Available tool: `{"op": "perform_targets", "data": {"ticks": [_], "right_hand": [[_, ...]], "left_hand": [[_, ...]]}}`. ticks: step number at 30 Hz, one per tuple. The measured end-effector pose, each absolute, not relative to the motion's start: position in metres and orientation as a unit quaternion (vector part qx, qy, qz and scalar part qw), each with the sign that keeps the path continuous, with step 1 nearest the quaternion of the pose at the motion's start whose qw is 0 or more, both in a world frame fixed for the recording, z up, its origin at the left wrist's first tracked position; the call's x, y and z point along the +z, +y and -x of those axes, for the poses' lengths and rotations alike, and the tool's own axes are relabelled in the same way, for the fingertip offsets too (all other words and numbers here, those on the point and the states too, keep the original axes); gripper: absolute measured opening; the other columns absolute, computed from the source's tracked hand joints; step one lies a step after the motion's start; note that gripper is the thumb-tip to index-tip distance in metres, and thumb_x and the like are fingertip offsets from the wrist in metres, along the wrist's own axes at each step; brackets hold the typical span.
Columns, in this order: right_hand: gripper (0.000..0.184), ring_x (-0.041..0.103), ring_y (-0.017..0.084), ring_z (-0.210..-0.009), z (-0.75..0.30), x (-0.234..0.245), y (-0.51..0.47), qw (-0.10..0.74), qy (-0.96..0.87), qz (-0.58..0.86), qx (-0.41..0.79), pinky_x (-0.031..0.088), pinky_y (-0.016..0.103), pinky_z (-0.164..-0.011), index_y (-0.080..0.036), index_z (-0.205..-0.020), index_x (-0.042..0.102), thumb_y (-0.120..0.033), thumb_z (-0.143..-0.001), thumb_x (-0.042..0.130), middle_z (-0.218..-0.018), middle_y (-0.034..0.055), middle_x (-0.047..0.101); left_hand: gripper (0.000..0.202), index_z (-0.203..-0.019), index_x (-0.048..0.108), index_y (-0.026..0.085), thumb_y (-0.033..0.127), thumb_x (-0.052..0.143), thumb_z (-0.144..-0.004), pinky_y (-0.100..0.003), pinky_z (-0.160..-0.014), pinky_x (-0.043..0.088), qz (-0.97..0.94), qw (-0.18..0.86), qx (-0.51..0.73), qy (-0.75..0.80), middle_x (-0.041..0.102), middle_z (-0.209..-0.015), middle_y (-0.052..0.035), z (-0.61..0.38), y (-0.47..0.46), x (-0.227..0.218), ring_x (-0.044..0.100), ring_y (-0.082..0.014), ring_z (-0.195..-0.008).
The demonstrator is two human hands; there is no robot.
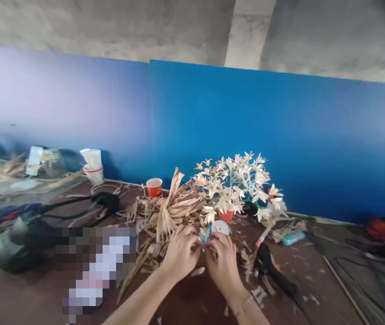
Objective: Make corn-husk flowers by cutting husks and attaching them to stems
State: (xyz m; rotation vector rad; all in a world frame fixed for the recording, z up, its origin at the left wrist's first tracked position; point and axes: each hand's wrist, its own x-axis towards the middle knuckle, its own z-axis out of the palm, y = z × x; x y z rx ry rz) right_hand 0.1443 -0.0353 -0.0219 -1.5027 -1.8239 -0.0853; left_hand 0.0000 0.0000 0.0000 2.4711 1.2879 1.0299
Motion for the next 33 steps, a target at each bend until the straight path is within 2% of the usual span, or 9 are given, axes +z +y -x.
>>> {"op": "perform_targets", "data": {"ticks": [4,13,22,27,30,33], "right_hand": [[0.012,0.048,0.021,-0.093,-0.145,-0.02,-0.034,0.365,-0.732,0.574,-0.039,0.033,0.033,-0.074,-0.021,-0.075,0.058,-0.013,-0.077,0.049,-0.1,0.0041,0.057],[0.014,0.05,0.019,-0.088,-0.137,-0.012,-0.04,0.372,-0.717,0.588,-0.037,0.03,0.031,-0.072,-0.019,-0.068,0.053,-0.006,-0.072,0.048,-0.09,0.0023,0.059],[0.013,0.05,0.021,-0.086,-0.137,-0.014,-0.04,0.393,-0.673,0.622,-0.076,0.03,0.034,-0.072,-0.019,-0.065,0.053,-0.008,-0.071,0.05,-0.087,0.0042,0.06],[0.013,0.05,0.02,-0.089,-0.146,-0.014,-0.039,0.354,-0.756,0.55,-0.001,0.035,0.032,-0.074,-0.02,-0.063,0.057,-0.009,-0.069,0.052,-0.092,0.0038,0.059],[0.015,0.05,0.02,-0.092,-0.145,-0.016,-0.04,0.315,-0.792,0.523,0.016,0.035,0.033,-0.077,-0.02,-0.058,0.057,-0.01,-0.069,0.056,-0.094,0.0014,0.059],[0.015,0.049,0.021,-0.092,-0.143,-0.016,-0.041,0.311,-0.793,0.524,0.015,0.035,0.034,-0.078,-0.019,-0.055,0.056,-0.013,-0.068,0.059,-0.093,0.0005,0.059]], "left_hand": [[0.008,-0.073,0.06,0.02,0.016,0.053,-0.073,-0.035,-0.079,0.036,-0.842,0.082,0.326,0.423,0.057,-0.087,-0.0037,0.001,-0.004,0.002,0.047,-0.0214,-0.088],[0.008,-0.066,0.058,0.02,0.015,0.055,-0.071,-0.035,-0.078,0.035,-0.822,0.055,0.336,0.456,0.059,-0.09,-0.0038,-0.005,-0.009,0.002,0.048,-0.0216,-0.089],[0.01,-0.064,0.06,0.019,0.014,0.054,-0.071,-0.038,-0.079,0.034,-0.783,-0.002,0.339,0.522,0.06,-0.09,-0.005,0.007,0.002,0.0,0.049,-0.0245,-0.092],[0.014,-0.064,0.061,0.019,0.021,0.053,-0.075,-0.038,-0.077,0.036,-0.75,-0.034,0.334,0.57,0.06,-0.084,-0.0056,0.032,0.021,0.003,0.049,-0.0256,-0.09],[0.016,-0.06,0.061,0.019,0.026,0.056,-0.074,-0.037,-0.08,0.037,-0.782,-0.016,0.318,0.536,0.058,-0.079,-0.0048,0.033,0.024,0.001,0.05,-0.0232,-0.086],[0.015,-0.06,0.061,0.019,0.032,0.062,-0.069,-0.037,-0.08,0.037,-0.819,0.018,0.29,0.496,0.057,-0.082,-0.005,0.026,0.02,-0.006,0.05,-0.0243,-0.089]]}}
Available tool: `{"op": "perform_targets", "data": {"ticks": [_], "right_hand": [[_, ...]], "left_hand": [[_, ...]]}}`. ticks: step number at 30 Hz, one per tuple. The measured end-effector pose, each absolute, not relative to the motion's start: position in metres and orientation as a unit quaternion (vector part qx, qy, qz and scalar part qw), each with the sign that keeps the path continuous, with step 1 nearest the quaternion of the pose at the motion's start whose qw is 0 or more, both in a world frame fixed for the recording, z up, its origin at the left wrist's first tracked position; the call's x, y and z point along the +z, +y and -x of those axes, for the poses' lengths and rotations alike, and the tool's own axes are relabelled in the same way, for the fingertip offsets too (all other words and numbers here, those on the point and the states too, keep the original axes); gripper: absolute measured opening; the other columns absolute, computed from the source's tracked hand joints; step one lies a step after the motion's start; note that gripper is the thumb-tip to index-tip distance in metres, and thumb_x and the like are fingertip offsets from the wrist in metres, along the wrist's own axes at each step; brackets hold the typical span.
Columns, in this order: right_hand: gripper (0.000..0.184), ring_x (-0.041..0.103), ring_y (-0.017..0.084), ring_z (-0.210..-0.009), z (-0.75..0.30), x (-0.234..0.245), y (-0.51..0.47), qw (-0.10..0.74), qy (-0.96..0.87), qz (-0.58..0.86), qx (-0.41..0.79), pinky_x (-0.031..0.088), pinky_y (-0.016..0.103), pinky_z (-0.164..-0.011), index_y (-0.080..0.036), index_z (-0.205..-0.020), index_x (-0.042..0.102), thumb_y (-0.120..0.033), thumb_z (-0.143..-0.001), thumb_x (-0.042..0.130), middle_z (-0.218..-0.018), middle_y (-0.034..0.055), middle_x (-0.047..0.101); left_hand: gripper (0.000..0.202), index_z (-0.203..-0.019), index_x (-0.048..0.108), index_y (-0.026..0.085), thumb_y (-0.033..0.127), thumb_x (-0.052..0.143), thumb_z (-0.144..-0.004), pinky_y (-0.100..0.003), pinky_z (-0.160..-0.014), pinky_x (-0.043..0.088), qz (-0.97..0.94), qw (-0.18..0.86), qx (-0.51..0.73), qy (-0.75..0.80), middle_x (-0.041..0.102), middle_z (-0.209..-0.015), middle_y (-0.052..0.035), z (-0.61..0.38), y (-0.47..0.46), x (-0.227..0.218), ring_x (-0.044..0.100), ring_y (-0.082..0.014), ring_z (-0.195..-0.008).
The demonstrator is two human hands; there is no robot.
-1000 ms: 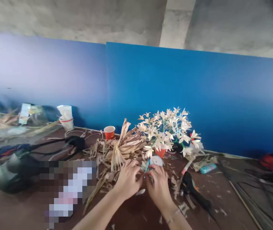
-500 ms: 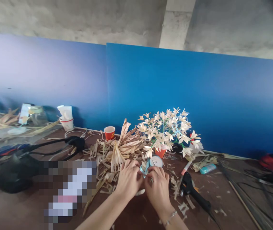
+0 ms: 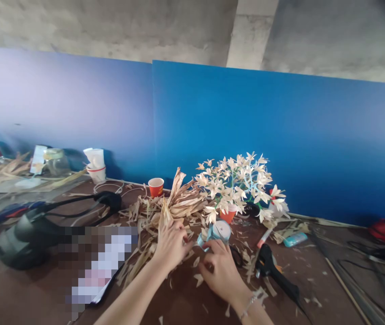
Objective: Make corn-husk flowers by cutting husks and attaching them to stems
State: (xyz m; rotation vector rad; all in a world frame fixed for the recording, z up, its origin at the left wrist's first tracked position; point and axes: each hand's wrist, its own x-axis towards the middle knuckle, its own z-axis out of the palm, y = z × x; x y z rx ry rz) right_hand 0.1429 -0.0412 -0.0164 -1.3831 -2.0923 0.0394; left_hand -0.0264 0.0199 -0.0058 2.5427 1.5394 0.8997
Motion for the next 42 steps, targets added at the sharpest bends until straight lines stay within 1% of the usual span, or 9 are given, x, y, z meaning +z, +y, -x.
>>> {"op": "perform_targets", "data": {"ticks": [2,8,13,15,19,29,37,40,42], "right_hand": [[0.011,0.05,0.02,-0.092,-0.142,-0.015,-0.042,0.319,-0.79,0.523,0.019,0.035,0.034,-0.079,-0.02,-0.059,0.056,-0.013,-0.068,0.059,-0.092,0.0012,0.059],[0.01,0.051,0.02,-0.088,-0.144,-0.013,-0.041,0.34,-0.767,0.543,-0.002,0.036,0.032,-0.075,-0.02,-0.073,0.058,-0.012,-0.072,0.053,-0.088,0.0025,0.058],[0.032,0.05,0.02,-0.092,-0.143,-0.016,-0.037,0.348,-0.764,0.542,-0.026,0.038,0.032,-0.074,-0.022,-0.103,0.056,-0.01,-0.075,0.048,-0.098,0.0049,0.058],[0.028,0.05,0.021,-0.093,-0.142,-0.016,-0.037,0.342,-0.763,0.547,-0.033,0.037,0.032,-0.075,-0.024,-0.099,0.057,-0.011,-0.076,0.049,-0.1,0.0044,0.057],[0.013,0.051,0.02,-0.09,-0.14,-0.014,-0.038,0.354,-0.751,0.557,-0.027,0.037,0.032,-0.073,-0.022,-0.076,0.059,-0.015,-0.079,0.049,-0.095,0.0032,0.057],[0.013,0.052,0.019,-0.084,-0.136,-0.016,-0.038,0.379,-0.718,0.583,-0.036,0.033,0.031,-0.07,-0.019,-0.067,0.05,-0.007,-0.072,0.049,-0.086,0.0028,0.058],[0.01,0.052,0.02,-0.082,-0.139,-0.016,-0.037,0.396,-0.67,0.62,-0.1,0.032,0.031,-0.069,-0.019,-0.067,0.052,-0.011,-0.072,0.05,-0.086,0.0037,0.06],[0.007,0.053,0.022,-0.087,-0.145,-0.017,-0.035,0.419,-0.655,0.62,-0.107,0.035,0.032,-0.072,-0.02,-0.077,0.057,-0.017,-0.075,0.051,-0.09,0.0049,0.061],[0.012,0.054,0.022,-0.089,-0.147,-0.017,-0.033,0.431,-0.666,0.602,-0.094,0.037,0.032,-0.072,-0.021,-0.087,0.058,-0.02,-0.076,0.052,-0.092,0.0057,0.06]], "left_hand": [[0.013,-0.063,0.062,0.019,0.032,0.064,-0.066,-0.038,-0.081,0.037,-0.831,0.032,0.271,0.485,0.056,-0.086,-0.0058,0.022,0.017,-0.013,0.049,-0.0257,-0.093],[0.005,-0.066,0.061,0.018,0.015,0.058,-0.067,-0.036,-0.082,0.036,-0.823,0.065,0.285,0.487,0.057,-0.086,-0.0067,0.019,0.018,-0.018,0.049,-0.0242,-0.093],[0.012,-0.066,0.061,0.018,0.01,0.054,-0.065,-0.031,-0.077,0.039,-0.835,0.165,0.322,0.414,0.056,-0.081,-0.004,0.018,0.015,-0.003,0.05,-0.0203,-0.087],[0.013,-0.066,0.061,0.019,0.008,0.052,-0.066,-0.031,-0.079,0.039,-0.839,0.179,0.331,0.394,0.056,-0.082,-0.0039,0.016,0.011,0.001,0.05,-0.0196,-0.087],[0.011,-0.069,0.059,0.019,0.01,0.053,-0.067,-0.031,-0.079,0.039,-0.842,0.181,0.331,0.385,0.055,-0.08,-0.0032,0.014,0.006,0.005,0.049,-0.0192,-0.084],[0.012,-0.063,0.053,0.018,0.012,0.051,-0.074,-0.032,-0.076,0.036,-0.847,0.106,0.327,0.405,0.055,-0.071,-0.0021,0.003,0.0,0.001,0.049,-0.0189,-0.078],[0.012,-0.062,0.055,0.018,0.013,0.051,-0.073,-0.033,-0.071,0.036,-0.81,0.092,0.36,0.453,0.058,-0.071,-0.0033,-0.004,-0.004,0.001,0.051,-0.0214,-0.08],[0.015,-0.062,0.056,0.018,0.016,0.049,-0.075,-0.032,-0.069,0.037,-0.787,0.12,0.385,0.467,0.059,-0.07,-0.0037,-0.002,0.002,0.001,0.052,-0.0204,-0.076],[0.015,-0.062,0.057,0.018,0.015,0.049,-0.074,-0.031,-0.069,0.038,-0.784,0.147,0.394,0.457,0.06,-0.069,-0.0032,-0.001,0.005,0.0,0.052,-0.0192,-0.074]]}}
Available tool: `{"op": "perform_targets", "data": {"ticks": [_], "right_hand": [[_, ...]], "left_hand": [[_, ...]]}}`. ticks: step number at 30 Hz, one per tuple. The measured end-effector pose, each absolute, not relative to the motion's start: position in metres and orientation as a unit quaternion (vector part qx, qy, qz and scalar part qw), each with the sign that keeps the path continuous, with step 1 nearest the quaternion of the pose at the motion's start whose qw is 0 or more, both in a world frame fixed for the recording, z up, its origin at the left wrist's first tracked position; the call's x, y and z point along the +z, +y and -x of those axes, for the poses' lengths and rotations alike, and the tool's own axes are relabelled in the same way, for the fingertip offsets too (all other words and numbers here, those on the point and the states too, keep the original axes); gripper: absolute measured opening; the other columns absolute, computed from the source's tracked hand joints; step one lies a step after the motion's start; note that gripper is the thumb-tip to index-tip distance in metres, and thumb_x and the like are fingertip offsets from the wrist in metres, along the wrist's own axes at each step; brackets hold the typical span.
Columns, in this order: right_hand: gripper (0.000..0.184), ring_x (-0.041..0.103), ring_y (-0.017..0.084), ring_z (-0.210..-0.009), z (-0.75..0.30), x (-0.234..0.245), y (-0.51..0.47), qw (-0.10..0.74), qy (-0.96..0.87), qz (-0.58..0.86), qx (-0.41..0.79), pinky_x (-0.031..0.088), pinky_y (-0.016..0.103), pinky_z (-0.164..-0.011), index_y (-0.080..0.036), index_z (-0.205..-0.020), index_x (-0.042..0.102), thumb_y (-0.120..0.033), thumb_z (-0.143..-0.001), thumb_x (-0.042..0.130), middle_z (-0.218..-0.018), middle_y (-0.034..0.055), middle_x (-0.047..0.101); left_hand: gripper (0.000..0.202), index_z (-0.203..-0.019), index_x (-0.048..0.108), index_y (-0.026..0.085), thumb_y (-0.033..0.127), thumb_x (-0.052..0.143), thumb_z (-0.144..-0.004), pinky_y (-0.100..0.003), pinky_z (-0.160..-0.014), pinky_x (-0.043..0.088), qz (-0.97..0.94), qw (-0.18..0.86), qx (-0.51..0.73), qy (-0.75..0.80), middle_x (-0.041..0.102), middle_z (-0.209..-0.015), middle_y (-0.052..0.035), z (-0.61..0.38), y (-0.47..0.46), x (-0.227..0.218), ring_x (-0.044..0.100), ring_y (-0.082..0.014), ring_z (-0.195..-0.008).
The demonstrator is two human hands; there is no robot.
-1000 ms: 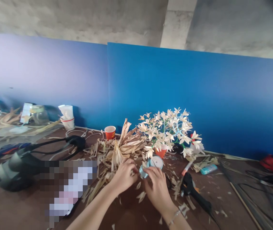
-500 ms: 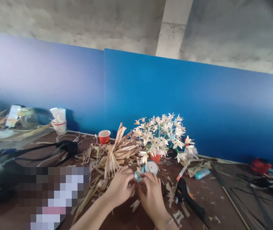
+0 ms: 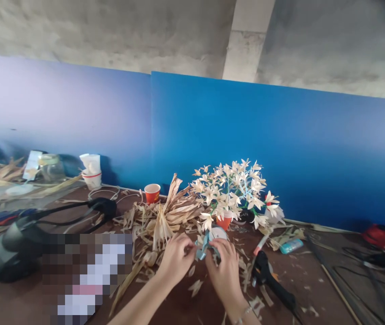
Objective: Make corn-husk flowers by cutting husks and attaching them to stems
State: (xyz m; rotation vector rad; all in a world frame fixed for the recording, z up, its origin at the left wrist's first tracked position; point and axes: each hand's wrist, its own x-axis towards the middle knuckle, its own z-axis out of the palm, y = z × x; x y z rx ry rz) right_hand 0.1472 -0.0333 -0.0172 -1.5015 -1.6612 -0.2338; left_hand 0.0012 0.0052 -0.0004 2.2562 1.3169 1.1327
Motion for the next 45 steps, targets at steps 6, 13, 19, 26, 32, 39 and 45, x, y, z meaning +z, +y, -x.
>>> {"op": "perform_targets", "data": {"ticks": [6,13,19,26,32,39,45], "right_hand": [[0.011,0.052,0.021,-0.092,-0.141,-0.017,-0.034,0.42,-0.706,0.569,-0.04,0.039,0.032,-0.073,-0.021,-0.076,0.058,-0.015,-0.078,0.049,-0.095,0.0057,0.059],[0.011,0.053,0.022,-0.088,-0.14,-0.016,-0.036,0.431,-0.668,0.601,-0.08,0.035,0.033,-0.072,-0.019,-0.065,0.053,-0.013,-0.074,0.051,-0.09,0.0057,0.06],[0.012,0.055,0.019,-0.083,-0.15,-0.017,-0.029,0.463,-0.68,0.568,-0.023,0.04,0.03,-0.072,-0.019,-0.066,0.057,-0.014,-0.076,0.052,-0.084,0.005,0.06],[0.016,0.053,0.019,-0.086,-0.144,-0.011,-0.035,0.376,-0.74,0.556,-0.046,0.038,0.029,-0.069,-0.023,-0.077,0.06,-0.014,-0.08,0.048,-0.091,0.0025,0.06],[0.02,0.057,0.018,-0.08,-0.174,-0.003,-0.032,0.422,-0.673,0.603,-0.077,0.04,0.028,-0.07,-0.018,-0.083,0.061,-0.021,-0.086,0.041,-0.085,0.0068,0.063],[0.016,0.061,0.022,-0.064,-0.195,-0.013,-0.03,0.209,-0.652,0.72,-0.112,0.04,0.028,-0.057,-0.019,-0.068,0.06,-0.007,-0.065,0.05,-0.067,0.0073,0.063],[0.029,0.062,0.024,-0.075,-0.172,-0.007,-0.033,0.094,-0.618,0.779,-0.046,0.041,0.028,-0.061,-0.015,-0.089,0.061,-0.006,-0.064,0.05,-0.09,0.0133,0.061]], "left_hand": [[0.011,-0.064,0.058,0.019,0.012,0.052,-0.07,-0.032,-0.071,0.037,-0.812,0.136,0.372,0.428,0.061,-0.072,-0.0032,-0.004,0.0,0.0,0.052,-0.0207,-0.078],[0.01,-0.062,0.057,0.019,0.014,0.054,-0.069,-0.034,-0.073,0.036,-0.799,0.077,0.35,0.482,0.061,-0.072,-0.0035,0.001,0.001,-0.001,0.054,-0.0225,-0.082],[0.014,-0.073,0.063,0.019,0.024,0.05,-0.076,-0.032,-0.075,0.041,-0.776,0.143,0.407,0.461,0.064,-0.08,-0.0057,0.015,0.013,0.005,0.055,-0.0211,-0.083],[0.013,-0.07,0.064,0.021,0.015,0.053,-0.073,-0.032,-0.075,0.04,-0.839,0.154,0.346,0.391,0.063,-0.07,-0.0036,0.004,0.001,0.006,0.055,-0.0201,-0.077],[0.013,-0.068,0.064,0.018,0.025,0.055,-0.072,-0.03,-0.069,0.042,-0.735,0.297,0.415,0.447,0.064,-0.072,-0.0035,0.011,0.02,-0.004,0.057,-0.0194,-0.074],[0.02,-0.066,0.06,0.015,0.035,0.062,-0.066,-0.025,-0.062,0.039,-0.556,0.537,0.475,0.421,0.063,-0.064,-0.001,0.011,0.021,0.002,0.055,-0.0145,-0.064],[0.021,-0.062,0.058,0.017,0.036,0.062,-0.068,-0.022,-0.056,0.033,-0.519,0.578,0.489,0.396,0.059,-0.063,0.002,0.013,0.017,0.002,0.045,-0.0092,-0.055]]}}
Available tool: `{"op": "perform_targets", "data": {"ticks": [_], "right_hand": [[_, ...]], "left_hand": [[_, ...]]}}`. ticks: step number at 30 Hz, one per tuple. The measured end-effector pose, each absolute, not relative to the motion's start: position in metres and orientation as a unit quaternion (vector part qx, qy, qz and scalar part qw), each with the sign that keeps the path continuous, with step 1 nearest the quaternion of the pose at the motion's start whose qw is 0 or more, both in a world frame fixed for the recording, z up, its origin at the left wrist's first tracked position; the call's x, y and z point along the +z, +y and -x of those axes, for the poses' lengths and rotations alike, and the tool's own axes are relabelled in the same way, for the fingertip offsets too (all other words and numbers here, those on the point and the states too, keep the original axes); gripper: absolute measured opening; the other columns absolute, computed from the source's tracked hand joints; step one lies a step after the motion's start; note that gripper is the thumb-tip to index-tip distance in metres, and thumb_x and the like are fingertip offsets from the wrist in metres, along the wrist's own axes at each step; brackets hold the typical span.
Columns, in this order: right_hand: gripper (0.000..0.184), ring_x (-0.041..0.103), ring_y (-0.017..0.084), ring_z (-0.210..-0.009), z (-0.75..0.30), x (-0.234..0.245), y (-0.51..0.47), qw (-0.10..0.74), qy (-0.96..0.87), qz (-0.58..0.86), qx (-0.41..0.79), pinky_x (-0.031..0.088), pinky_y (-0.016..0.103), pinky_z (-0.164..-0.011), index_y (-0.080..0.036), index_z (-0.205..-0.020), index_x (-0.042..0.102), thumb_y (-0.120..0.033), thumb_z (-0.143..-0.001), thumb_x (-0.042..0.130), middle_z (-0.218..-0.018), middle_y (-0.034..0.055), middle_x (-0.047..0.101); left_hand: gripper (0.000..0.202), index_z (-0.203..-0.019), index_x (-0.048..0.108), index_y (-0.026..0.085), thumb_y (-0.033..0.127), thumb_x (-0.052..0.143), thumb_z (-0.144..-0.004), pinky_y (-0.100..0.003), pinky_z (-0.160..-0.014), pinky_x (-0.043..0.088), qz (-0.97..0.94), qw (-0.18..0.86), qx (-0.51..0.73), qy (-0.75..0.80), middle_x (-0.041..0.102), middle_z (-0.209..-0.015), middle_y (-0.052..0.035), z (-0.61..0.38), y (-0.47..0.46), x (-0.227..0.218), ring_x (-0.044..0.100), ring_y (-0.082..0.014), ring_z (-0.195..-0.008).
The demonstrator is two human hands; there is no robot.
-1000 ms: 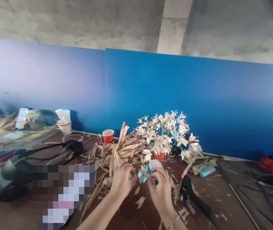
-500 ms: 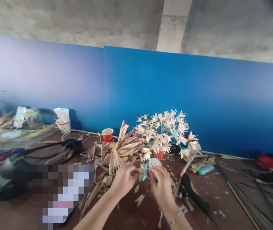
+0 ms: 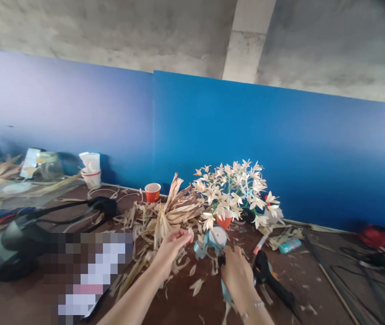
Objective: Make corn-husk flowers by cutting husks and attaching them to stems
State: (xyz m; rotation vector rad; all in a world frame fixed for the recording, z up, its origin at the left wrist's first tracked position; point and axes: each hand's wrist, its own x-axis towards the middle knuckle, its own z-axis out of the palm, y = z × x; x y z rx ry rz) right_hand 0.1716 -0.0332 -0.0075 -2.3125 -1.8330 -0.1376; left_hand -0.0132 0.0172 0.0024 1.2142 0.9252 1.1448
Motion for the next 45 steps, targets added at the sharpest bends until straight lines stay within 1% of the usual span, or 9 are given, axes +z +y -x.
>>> {"op": "perform_targets", "data": {"ticks": [5,8,11,14,19,26,30,34,45], "right_hand": [[0.033,0.062,0.023,-0.079,-0.174,0.002,-0.037,0.106,-0.625,0.773,-0.009,0.042,0.029,-0.064,-0.016,-0.097,0.06,-0.005,-0.07,0.043,-0.09,0.0116,0.061],[0.036,0.062,0.021,-0.081,-0.176,-0.001,-0.035,0.211,-0.653,0.728,0.0,0.044,0.028,-0.069,-0.017,-0.103,0.057,-0.007,-0.072,0.043,-0.096,0.011,0.06],[0.033,0.061,0.02,-0.084,-0.173,-0.007,-0.031,0.343,-0.693,0.63,0.073,0.046,0.027,-0.075,-0.018,-0.1,0.059,-0.011,-0.071,0.047,-0.093,0.0082,0.061],[0.033,0.06,0.02,-0.084,-0.166,-0.009,-0.03,0.408,-0.698,0.575,0.123,0.047,0.027,-0.075,-0.017,-0.099,0.06,-0.015,-0.068,0.052,-0.091,0.0079,0.061],[0.038,0.057,0.023,-0.091,-0.158,-0.006,-0.034,0.446,-0.683,0.573,0.077,0.045,0.033,-0.083,-0.019,-0.103,0.059,-0.013,-0.066,0.054,-0.097,0.008,0.059],[0.035,0.062,0.019,-0.086,-0.149,0.0,-0.039,0.498,-0.682,0.491,0.213,0.049,0.027,-0.079,-0.017,-0.104,0.06,-0.01,-0.071,0.051,-0.097,0.0075,0.065],[0.042,0.062,0.018,-0.081,-0.144,0.001,-0.042,0.529,-0.68,0.484,0.153,0.05,0.026,-0.074,-0.017,-0.109,0.058,-0.007,-0.068,0.051,-0.096,0.0077,0.065],[0.042,0.061,0.019,-0.084,-0.142,-0.003,-0.043,0.528,-0.679,0.499,0.108,0.049,0.028,-0.078,-0.018,-0.108,0.058,-0.007,-0.068,0.049,-0.097,0.0079,0.064],[0.028,0.061,0.016,-0.067,-0.138,-0.005,-0.039,0.604,-0.566,0.518,0.214,0.049,0.024,-0.062,-0.013,-0.098,0.058,-0.02,-0.071,0.059,-0.077,0.0055,0.066]], "left_hand": [[0.021,-0.064,0.061,0.016,0.036,0.066,-0.064,-0.021,-0.054,0.032,-0.465,0.596,0.516,0.404,0.06,-0.064,0.0007,0.012,0.022,-0.003,0.046,-0.01,-0.058],[0.021,-0.065,0.063,0.015,0.036,0.068,-0.063,-0.021,-0.054,0.033,-0.424,0.611,0.536,0.4,0.06,-0.065,-0.0008,0.011,0.023,-0.004,0.049,-0.0107,-0.06],[0.023,-0.066,0.064,0.014,0.035,0.071,-0.061,-0.021,-0.057,0.037,-0.373,0.631,0.561,0.384,0.061,-0.066,-0.0019,0.009,0.024,-0.005,0.053,-0.0112,-0.063],[0.023,-0.067,0.064,0.013,0.033,0.073,-0.058,-0.022,-0.062,0.041,-0.334,0.647,0.582,0.363,0.063,-0.069,-0.0029,0.008,0.023,-0.005,0.056,-0.0132,-0.068],[0.026,-0.067,0.062,0.013,0.032,0.075,-0.055,-0.023,-0.063,0.044,-0.305,0.674,0.574,0.351,0.064,-0.069,-0.004,0.006,0.02,-0.005,0.06,-0.0148,-0.069],[0.019,-0.064,0.056,0.014,0.028,0.069,-0.061,-0.019,-0.05,0.036,-0.42,0.642,0.529,0.363,0.056,-0.056,0.0024,0.006,0.019,-0.003,0.048,-0.0076,-0.05],[0.012,-0.065,0.058,0.013,0.024,0.064,-0.062,-0.019,-0.044,0.027,-0.548,0.589,0.46,0.375,0.049,-0.051,0.0047,0.007,0.019,-0.003,0.038,-0.0056,-0.045],[0.008,-0.061,0.058,0.013,0.019,0.063,-0.059,-0.02,-0.046,0.027,-0.617,0.562,0.404,0.374,0.049,-0.051,0.0048,0.006,0.016,-0.004,0.039,-0.0067,-0.046],[0.029,-0.064,0.055,0.014,0.037,0.072,-0.06,-0.018,-0.043,0.025,-0.494,0.702,0.418,0.299,0.05,-0.051,0.0055,-0.005,-0.001,0.0,0.036,-0.0035,-0.041]]}}
